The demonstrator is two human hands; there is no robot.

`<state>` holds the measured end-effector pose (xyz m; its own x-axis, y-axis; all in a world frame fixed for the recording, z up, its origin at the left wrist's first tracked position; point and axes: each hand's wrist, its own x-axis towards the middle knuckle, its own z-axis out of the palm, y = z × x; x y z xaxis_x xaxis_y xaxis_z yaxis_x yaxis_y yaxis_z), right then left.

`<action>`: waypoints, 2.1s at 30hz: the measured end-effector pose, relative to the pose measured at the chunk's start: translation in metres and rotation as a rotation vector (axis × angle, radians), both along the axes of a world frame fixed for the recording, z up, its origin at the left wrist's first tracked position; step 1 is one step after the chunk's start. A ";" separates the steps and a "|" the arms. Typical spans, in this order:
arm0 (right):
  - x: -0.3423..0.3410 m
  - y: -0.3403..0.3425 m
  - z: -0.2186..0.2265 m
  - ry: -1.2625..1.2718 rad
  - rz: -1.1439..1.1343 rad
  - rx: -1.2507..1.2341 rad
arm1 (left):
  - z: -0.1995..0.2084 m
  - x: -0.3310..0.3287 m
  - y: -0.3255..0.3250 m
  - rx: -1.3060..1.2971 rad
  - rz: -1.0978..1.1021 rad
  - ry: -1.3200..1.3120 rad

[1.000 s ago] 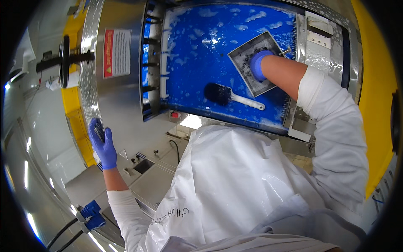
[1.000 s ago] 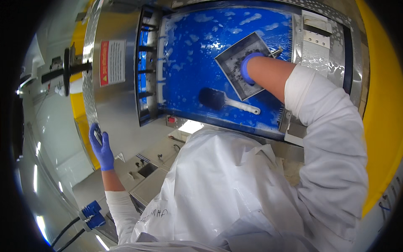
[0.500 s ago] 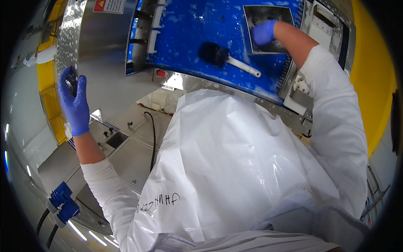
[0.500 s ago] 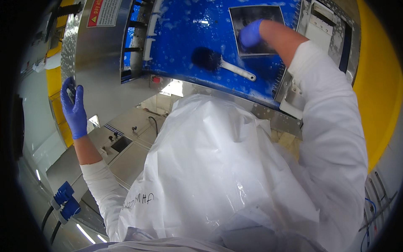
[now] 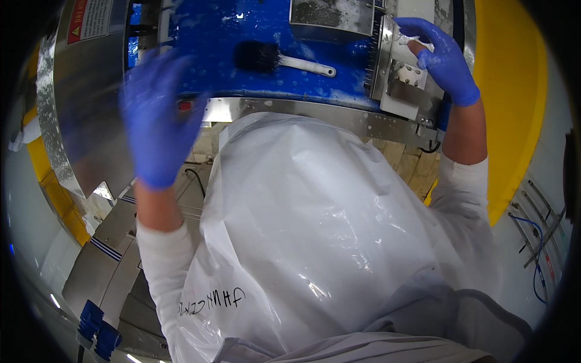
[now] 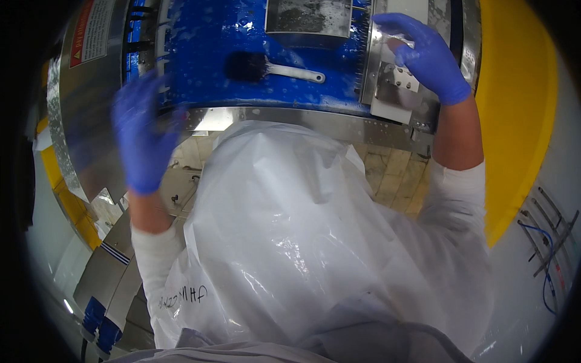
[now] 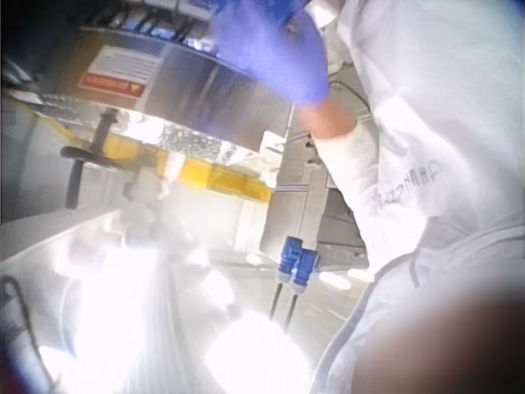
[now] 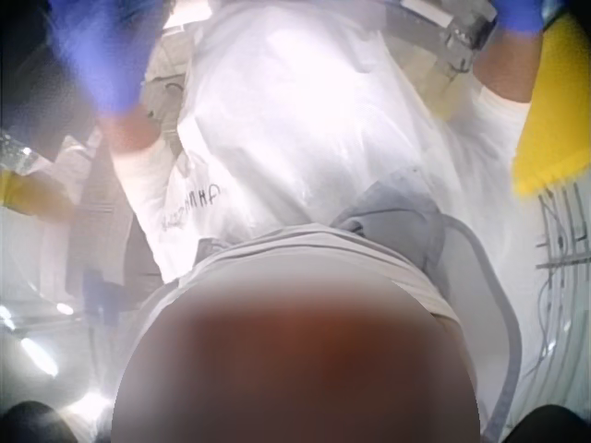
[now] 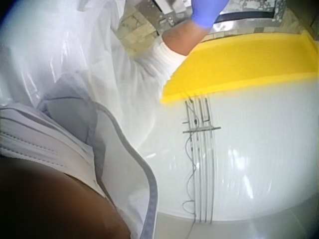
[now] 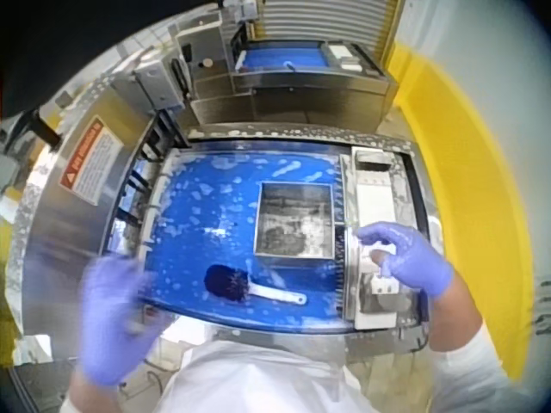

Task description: The person scrubs a rectangular metal part with a brush in a blue water-filled basin, rinses it, and places it aside. They repeat this process for additional metal parts, handling each one individually.

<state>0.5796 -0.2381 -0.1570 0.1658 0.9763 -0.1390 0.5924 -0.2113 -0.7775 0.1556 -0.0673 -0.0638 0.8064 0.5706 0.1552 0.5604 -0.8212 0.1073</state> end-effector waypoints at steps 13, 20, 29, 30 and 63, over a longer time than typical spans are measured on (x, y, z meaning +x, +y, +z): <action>-0.024 -0.123 -0.052 -0.506 -0.191 -0.388 | -0.216 0.064 -0.004 -0.225 -0.148 0.400; -0.004 -0.054 0.057 -0.556 -0.085 -0.345 | -0.231 0.043 -0.001 -0.134 -0.091 0.371; 0.028 0.016 0.182 -0.517 0.150 -0.282 | -0.195 0.035 -0.011 -0.228 -0.146 0.379; 0.028 0.017 0.181 -0.518 0.148 -0.297 | -0.193 0.033 -0.015 -0.215 -0.115 0.360; 0.057 -0.124 -0.024 -0.274 0.068 -0.397 | -0.163 0.226 -0.138 -0.397 -0.466 0.299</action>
<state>0.6369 -0.3625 -0.1806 0.1858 0.8664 -0.4635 0.7865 -0.4139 -0.4583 0.3818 -0.2056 -0.2272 0.9575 0.1211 -0.2617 0.2103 -0.9142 0.3464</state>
